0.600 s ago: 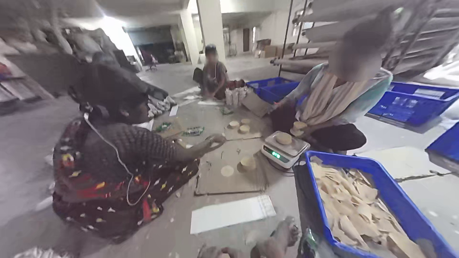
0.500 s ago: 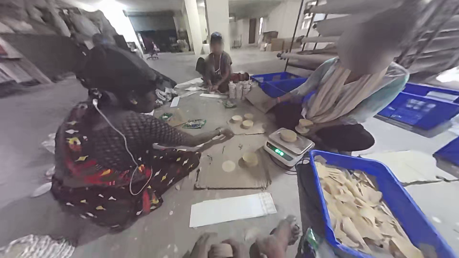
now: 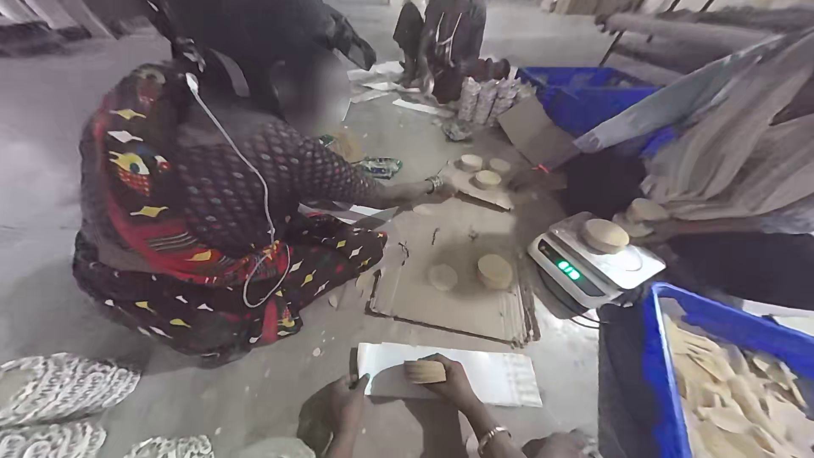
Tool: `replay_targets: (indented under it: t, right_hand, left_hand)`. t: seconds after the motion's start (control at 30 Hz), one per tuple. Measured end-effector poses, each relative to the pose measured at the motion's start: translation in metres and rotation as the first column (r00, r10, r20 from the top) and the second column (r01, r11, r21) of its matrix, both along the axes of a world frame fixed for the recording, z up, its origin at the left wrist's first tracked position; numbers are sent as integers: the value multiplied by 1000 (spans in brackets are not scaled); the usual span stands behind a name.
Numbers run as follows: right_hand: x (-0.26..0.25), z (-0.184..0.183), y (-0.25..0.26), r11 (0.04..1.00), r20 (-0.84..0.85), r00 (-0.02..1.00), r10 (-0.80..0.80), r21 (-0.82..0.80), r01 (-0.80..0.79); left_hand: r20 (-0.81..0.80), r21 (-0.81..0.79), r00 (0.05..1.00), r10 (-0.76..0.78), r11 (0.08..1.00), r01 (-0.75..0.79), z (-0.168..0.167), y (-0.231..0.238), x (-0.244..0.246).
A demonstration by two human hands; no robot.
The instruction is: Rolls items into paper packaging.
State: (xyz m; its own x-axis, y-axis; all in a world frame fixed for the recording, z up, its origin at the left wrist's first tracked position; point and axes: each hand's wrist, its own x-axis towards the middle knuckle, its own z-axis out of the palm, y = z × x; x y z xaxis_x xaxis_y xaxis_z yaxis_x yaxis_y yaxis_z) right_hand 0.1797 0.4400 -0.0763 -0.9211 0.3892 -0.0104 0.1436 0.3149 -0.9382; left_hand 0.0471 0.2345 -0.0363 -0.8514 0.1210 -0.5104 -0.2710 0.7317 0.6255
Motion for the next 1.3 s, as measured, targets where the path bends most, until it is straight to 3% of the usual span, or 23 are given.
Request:
replay_targets:
  t: [0.2,0.37,0.47,0.5,0.57,0.63,0.73,0.8,0.87,0.93,0.97,1.0,1.07,1.13,1.3]
  right_hand:
    - [6,-6,7,987,-110,994,-20,155,37]
    - [7,-12,9,990,-145,989,-20,134,39]
    - [8,-15,10,994,-170,985,-28,100,45]
    - [8,-15,10,995,-167,986,-27,94,44]
    - [8,-12,9,994,-149,988,-29,101,45]
    - [8,-12,7,993,-141,989,-35,111,51]
    - [7,-10,9,994,-120,992,-35,101,47]
    - [7,-12,9,994,-130,991,-35,100,49]
    - [7,-13,9,993,-145,989,-42,105,57]
    - [8,-12,9,993,-123,992,-37,103,50]
    - [8,-11,8,993,-111,993,-35,106,47]
    - [9,-9,8,993,-104,994,-35,109,46]
    - [8,-5,9,994,-109,993,-41,100,52]
    - [10,-2,9,994,-108,993,-48,90,58]
    - [10,1,9,995,-119,992,-31,86,41]
  left_hand:
    - [-30,290,963,267,924,-248,-6,0,7]
    - [-77,173,971,227,962,-212,12,-2,7]
    - [-173,256,941,292,936,-243,20,4,14]
    - [-173,348,928,330,902,-256,23,8,19]
    - [-53,611,933,355,751,-251,21,18,30]
    - [130,761,955,267,590,-269,10,26,40]
    - [321,750,888,329,484,-451,-10,44,46]
    - [283,701,865,414,526,-481,-4,53,53]
    - [156,663,922,353,654,-363,11,57,63]
    - [-88,582,982,168,809,-86,15,57,79]
    - [-257,543,966,40,832,110,4,55,84]
    - [-432,495,899,-72,814,303,-8,55,87]
    - [-718,290,652,-241,749,596,-30,56,82]
    - [-772,112,507,-382,705,701,-30,51,80]
    - [-807,-74,379,-453,714,696,-20,49,67]
